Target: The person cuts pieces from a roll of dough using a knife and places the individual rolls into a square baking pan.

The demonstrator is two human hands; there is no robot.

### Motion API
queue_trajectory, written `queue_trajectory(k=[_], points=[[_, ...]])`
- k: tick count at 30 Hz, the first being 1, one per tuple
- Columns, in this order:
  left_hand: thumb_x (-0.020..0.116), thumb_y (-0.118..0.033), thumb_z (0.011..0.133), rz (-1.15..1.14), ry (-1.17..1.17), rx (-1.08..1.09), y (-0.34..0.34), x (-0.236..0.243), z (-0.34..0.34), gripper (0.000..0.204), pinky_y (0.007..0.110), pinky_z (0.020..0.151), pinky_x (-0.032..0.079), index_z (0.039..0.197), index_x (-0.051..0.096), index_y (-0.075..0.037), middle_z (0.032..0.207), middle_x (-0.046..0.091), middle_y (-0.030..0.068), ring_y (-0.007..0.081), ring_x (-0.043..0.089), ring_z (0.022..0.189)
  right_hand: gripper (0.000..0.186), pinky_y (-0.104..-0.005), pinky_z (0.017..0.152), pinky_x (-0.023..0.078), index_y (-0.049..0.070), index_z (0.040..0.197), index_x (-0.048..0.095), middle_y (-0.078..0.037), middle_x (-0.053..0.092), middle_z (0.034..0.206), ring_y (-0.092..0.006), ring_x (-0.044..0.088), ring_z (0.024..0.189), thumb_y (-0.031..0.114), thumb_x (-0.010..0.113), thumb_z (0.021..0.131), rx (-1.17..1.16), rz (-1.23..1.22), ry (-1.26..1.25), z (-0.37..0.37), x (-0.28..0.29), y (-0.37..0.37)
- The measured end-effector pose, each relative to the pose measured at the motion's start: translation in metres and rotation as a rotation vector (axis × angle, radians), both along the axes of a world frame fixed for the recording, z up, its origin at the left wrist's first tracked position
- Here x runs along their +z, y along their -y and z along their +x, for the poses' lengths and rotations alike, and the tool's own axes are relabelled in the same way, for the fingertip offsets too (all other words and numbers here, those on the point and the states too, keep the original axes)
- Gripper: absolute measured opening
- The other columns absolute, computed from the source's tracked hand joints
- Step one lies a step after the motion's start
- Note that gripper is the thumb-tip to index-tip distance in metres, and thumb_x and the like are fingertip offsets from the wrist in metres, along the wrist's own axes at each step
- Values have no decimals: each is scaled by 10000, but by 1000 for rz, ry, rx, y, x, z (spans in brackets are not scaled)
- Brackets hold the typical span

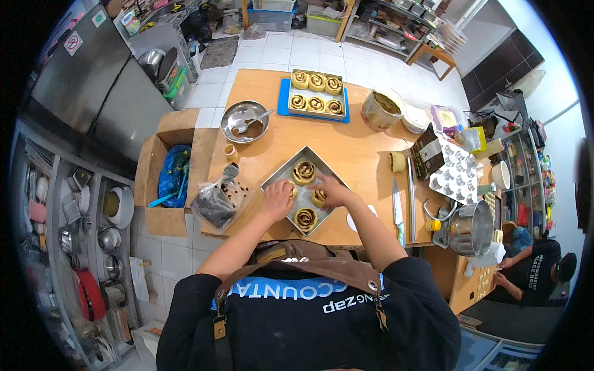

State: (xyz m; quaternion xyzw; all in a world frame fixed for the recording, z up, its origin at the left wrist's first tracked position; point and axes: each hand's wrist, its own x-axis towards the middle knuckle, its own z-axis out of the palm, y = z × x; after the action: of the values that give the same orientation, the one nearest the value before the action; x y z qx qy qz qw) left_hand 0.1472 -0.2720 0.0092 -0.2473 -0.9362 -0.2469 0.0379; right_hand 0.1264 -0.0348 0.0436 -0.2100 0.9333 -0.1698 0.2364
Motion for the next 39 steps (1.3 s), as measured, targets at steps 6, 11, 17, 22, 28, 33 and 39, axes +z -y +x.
queue_trajectory(k=[6, 11, 17, 22, 28, 33, 39], points=[[648, -141, 765, 115, 207, -199, -32, 24, -5, 436, 430, 946, 413, 1161, 493, -45, 1191, 488, 161, 352, 493, 1122, 492, -392, 828, 521, 24, 1240, 538, -180, 667, 1041, -339, 645, 963, 56, 639, 760, -425, -172, 43, -9, 33, -38], [735, -180, 755, 132, 559, -48, -72, 3, -13, 720, 435, 1003, 408, 1308, 327, 35, 1241, 483, 280, 409, 474, 1190, 330, -438, 807, 522, -7, 1112, 531, -236, 646, 1042, -371, 644, 950, 66, 582, 794, -352, 304, 93, 2, 17, 8], [709, -126, 760, -4, 643, -11, -90, -4, -17, 546, 476, 865, 470, 1150, 348, -1, 1182, 519, 295, 434, 552, 1067, 314, -427, 793, 526, 15, 1123, 517, -197, 629, 1048, -332, 646, 959, 59, 568, 816, -388, 224, 14, 9, -13, 1], [709, -114, 759, -23, 538, -22, -97, -6, -17, 554, 475, 827, 485, 1160, 341, -7, 1151, 527, 268, 418, 573, 1032, 345, -412, 781, 523, 61, 1148, 524, -163, 617, 989, -330, 629, 961, 71, 590, 810, -327, 182, -126, 20, 2, -7], [819, -271, 640, -293, 152, -462, -83, 33, -39, 759, 421, 912, 447, 1303, 463, -171, 1247, 469, 139, 295, 447, 1210, 415, -418, 727, 513, 86, 1235, 495, -151, 624, 920, -330, 636, 861, 142, 617, 843, -678, -2, -420, 41, 23, -49], [796, -285, 649, -339, -104, -859, -99, 14, -59, 629, 409, 972, 406, 1223, 546, -223, 1335, 439, 66, 272, 419, 1244, 314, -346, 545, 511, 29, 1197, 491, -160, 648, 803, -237, 646, 630, 132, 546, 906, -924, -493, 224, 41, -8, -54], [762, -304, 678, -446, 25, -880, -122, 4, -66, 484, 413, 910, 436, 1103, 575, -167, 1189, 507, 72, 264, 477, 1155, 316, -314, 475, 488, 37, 1219, 475, -137, 636, 775, -188, 611, 565, 102, 541, 917, -994, -602, 286, 40, -10, -50]])
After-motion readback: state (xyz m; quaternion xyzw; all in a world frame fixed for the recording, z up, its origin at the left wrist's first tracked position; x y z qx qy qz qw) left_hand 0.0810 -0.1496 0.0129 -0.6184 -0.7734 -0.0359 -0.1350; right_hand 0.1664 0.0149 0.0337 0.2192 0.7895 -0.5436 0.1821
